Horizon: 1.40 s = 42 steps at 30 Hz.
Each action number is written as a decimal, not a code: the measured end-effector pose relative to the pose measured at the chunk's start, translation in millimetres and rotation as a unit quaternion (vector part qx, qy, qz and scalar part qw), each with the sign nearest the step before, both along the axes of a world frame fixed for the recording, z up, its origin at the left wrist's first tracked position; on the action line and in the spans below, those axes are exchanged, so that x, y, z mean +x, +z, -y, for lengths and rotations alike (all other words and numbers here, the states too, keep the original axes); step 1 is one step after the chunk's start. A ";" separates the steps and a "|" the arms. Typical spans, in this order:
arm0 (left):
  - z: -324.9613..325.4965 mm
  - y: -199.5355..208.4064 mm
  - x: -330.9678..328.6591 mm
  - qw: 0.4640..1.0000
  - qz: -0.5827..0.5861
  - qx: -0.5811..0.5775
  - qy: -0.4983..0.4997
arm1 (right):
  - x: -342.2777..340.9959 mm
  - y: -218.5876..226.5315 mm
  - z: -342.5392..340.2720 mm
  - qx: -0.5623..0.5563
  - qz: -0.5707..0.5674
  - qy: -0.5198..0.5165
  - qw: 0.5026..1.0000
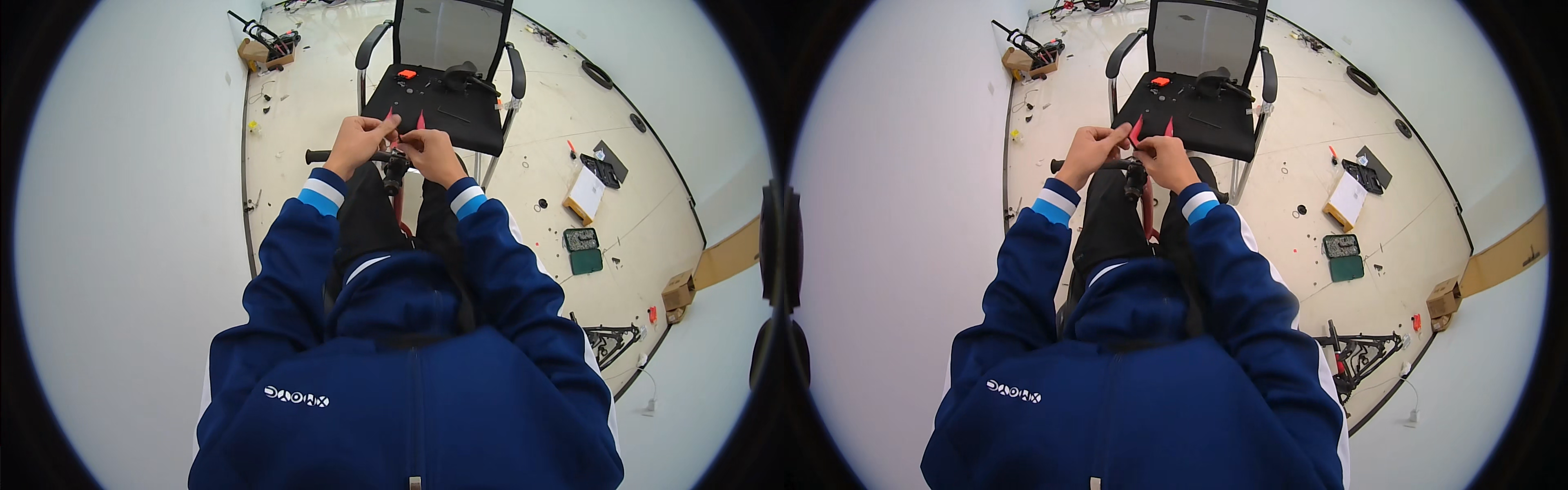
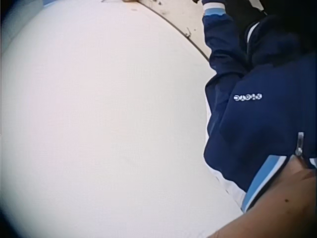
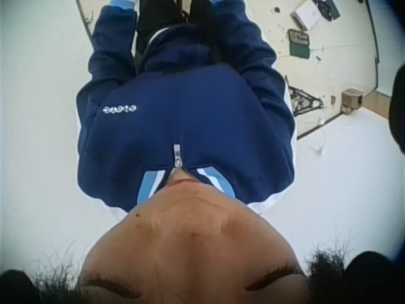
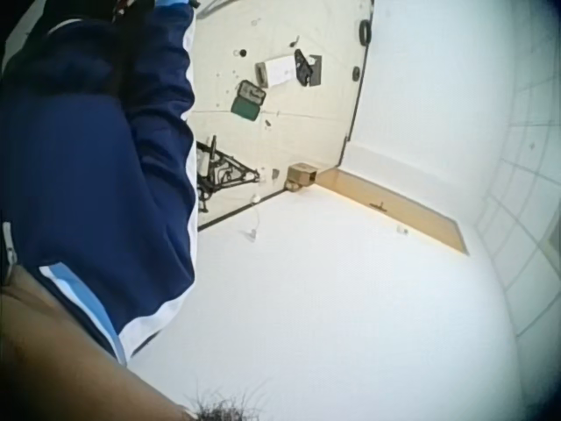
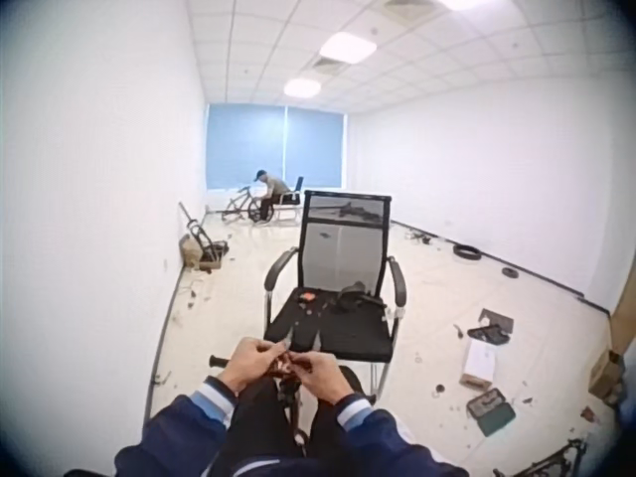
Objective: The person assembles a bicycle handlebar by inserting and tightening bolts, attaching a stem, and securing components with an Allen key. The person also handles small parts and tools on a nearby chair.
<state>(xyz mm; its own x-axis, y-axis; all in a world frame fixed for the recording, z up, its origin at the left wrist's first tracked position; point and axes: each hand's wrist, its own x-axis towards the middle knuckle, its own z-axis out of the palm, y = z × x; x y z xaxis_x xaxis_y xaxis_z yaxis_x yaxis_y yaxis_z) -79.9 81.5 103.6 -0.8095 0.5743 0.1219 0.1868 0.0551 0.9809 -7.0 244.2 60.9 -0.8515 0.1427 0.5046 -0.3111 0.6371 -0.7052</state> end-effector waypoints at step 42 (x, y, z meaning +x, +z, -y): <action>-18.3 -40.0 -17.2 0.994 -0.037 0.098 -0.016 | -22.4 -13.3 8.4 -0.100 0.049 0.002 0.994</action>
<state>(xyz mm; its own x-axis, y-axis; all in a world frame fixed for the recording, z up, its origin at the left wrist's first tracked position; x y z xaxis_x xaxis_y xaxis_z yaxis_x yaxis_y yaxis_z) -97.2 99.8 63.7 -0.7757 0.5589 0.2930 0.2584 -0.1422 0.9555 -29.5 235.8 47.6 -0.8959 0.2284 0.3811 -0.2366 0.4806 -0.8444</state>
